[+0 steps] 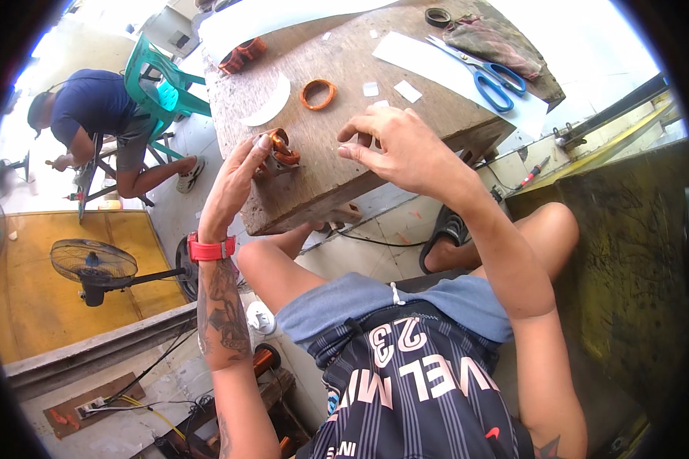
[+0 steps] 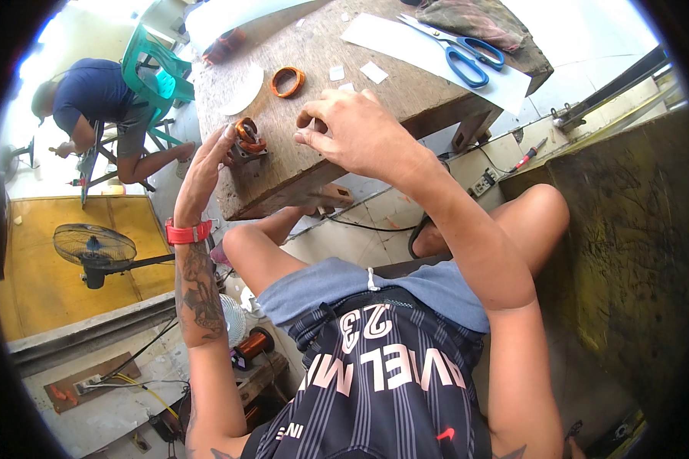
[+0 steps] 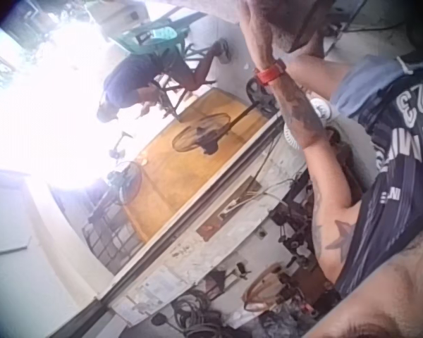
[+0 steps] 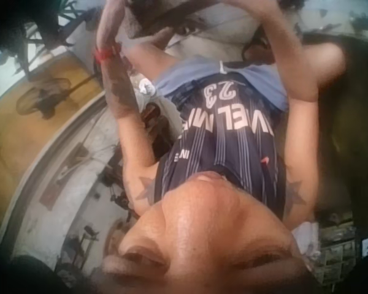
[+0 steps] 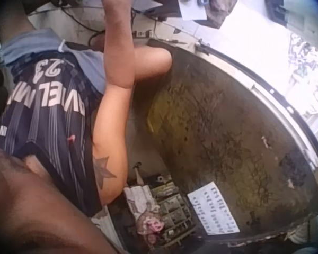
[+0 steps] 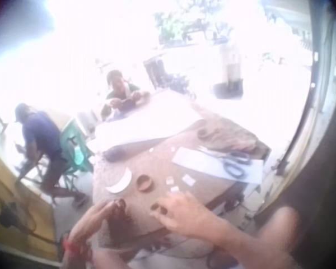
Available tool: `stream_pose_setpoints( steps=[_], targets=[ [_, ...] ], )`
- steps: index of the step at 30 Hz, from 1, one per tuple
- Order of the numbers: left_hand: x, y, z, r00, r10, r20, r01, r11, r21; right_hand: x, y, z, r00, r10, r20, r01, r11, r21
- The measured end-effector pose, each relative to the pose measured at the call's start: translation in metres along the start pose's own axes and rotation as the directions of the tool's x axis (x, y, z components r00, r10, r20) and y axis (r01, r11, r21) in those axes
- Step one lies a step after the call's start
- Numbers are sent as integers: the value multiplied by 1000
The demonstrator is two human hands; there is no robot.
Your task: The person winds copper wire around a small rectangular core, cuts the wire with scissors, and places small white paper pieces between wire layers. The person repeats this process to build up multiple layers of wire on the core.
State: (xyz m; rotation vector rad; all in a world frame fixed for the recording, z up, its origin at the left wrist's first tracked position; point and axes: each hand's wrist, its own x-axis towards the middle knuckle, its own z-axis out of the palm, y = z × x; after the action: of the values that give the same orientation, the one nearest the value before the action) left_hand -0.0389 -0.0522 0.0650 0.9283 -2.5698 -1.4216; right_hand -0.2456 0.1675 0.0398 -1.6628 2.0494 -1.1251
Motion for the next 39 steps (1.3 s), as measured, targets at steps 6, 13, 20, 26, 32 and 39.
stream_pose_setpoints(
  steps=[6, 13, 20, 26, 32, 39],
  targets=[
    [7, -2, 1, 996, 81, 49, -84, 994, 67, -4, 4, 2, 997, -32, 71, 38, 996, -87],
    [-18, 1, -17, 970, 144, -197, -182, 965, -191, -17, 16, -16, 995, -91, -28, 87, 988, -124],
    [-61, 58, 22, 858, 504, 97, -398, 535, 745, -6, 30, -16, 986, -108, -127, 98, 992, -81],
    [-15, 75, 12, 991, 110, 72, -132, 838, 530, 51, 39, -10, 904, -341, -259, 218, 887, -408],
    [-8, 82, 2, 978, 149, 149, -210, 739, 640, 105, 37, 8, 949, -287, 130, 310, 772, -554],
    [0, 100, 0, 960, 58, 272, -243, 655, 715, 57, 48, -31, 956, -201, 216, 291, 764, -577]
  ],
)
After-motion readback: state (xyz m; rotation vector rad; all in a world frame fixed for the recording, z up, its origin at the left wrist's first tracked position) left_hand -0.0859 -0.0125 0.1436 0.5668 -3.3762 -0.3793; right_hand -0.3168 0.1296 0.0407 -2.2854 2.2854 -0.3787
